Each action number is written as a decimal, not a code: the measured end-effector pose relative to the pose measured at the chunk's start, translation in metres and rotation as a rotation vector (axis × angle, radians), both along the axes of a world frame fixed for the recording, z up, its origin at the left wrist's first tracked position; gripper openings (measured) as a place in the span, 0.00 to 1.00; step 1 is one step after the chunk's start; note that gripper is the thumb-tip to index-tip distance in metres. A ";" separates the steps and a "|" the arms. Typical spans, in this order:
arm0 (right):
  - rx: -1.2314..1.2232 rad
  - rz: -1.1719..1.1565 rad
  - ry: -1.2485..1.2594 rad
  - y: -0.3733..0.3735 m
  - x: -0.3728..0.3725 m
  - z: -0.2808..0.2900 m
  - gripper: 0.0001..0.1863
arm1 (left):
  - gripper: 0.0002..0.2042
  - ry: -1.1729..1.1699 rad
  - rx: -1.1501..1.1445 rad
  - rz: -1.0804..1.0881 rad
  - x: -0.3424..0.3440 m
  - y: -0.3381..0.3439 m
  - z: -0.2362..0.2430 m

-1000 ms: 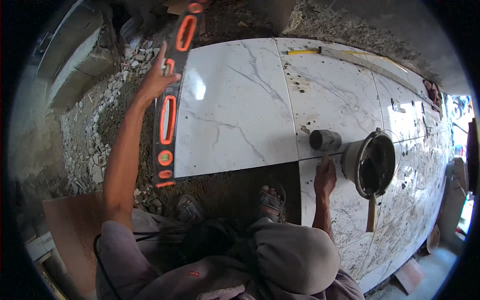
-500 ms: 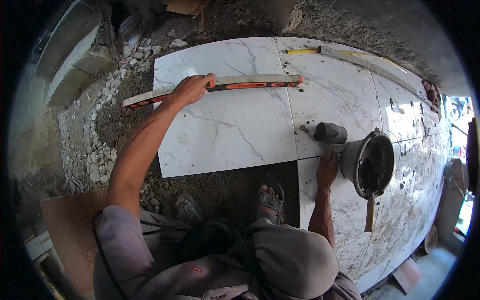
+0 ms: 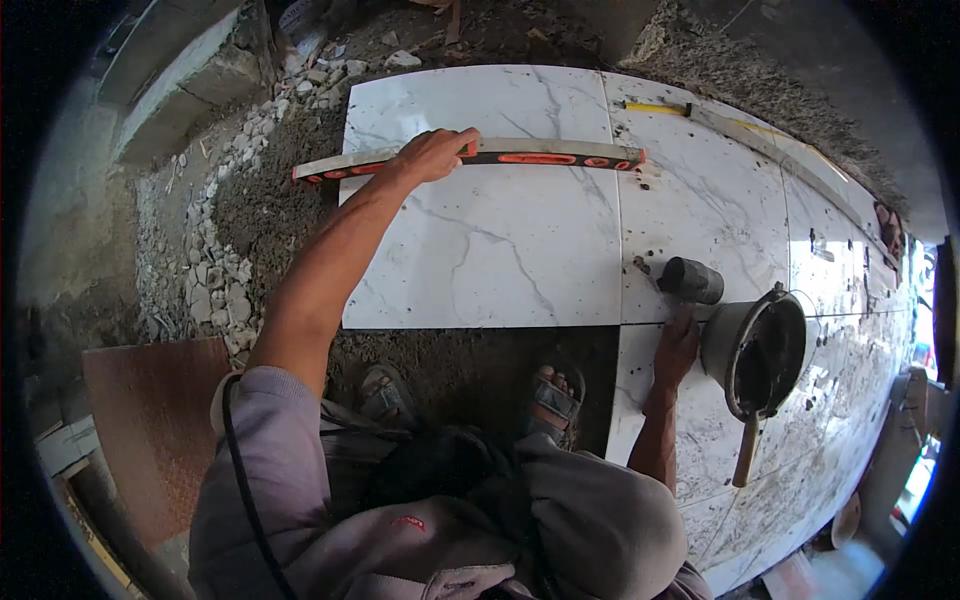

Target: The person applies mortar to a tile using a trowel, places the tile onto the floor, and uses a mallet and a level to align it with adjacent tiles.

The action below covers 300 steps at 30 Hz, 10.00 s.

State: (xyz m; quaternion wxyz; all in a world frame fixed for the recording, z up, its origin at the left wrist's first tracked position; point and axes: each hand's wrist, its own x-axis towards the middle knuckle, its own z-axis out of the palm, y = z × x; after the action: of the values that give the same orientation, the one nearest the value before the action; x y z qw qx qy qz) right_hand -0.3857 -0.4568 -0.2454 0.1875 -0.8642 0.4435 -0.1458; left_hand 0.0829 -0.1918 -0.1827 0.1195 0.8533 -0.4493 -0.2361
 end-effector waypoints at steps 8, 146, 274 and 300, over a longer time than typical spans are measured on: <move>0.024 0.012 0.091 -0.004 0.001 -0.002 0.26 | 0.33 -0.125 -0.115 0.118 -0.004 0.021 0.011; 0.548 0.197 0.098 0.116 0.058 0.073 0.20 | 0.18 -0.255 0.312 0.464 0.046 0.170 0.018; 0.565 1.259 -0.586 0.255 0.393 0.131 0.11 | 0.39 -0.171 0.367 0.630 -0.145 0.160 -0.023; 0.942 0.852 -0.764 0.152 0.272 0.109 0.24 | 0.26 -0.052 0.380 0.510 -0.095 0.154 -0.016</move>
State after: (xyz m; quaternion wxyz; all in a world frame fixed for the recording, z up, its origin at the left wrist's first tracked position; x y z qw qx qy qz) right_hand -0.1133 -0.3044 -0.1363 0.7198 -0.6787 -0.0110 -0.1452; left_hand -0.0116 -0.0382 -0.1987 0.0019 0.9512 -0.1717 -0.2563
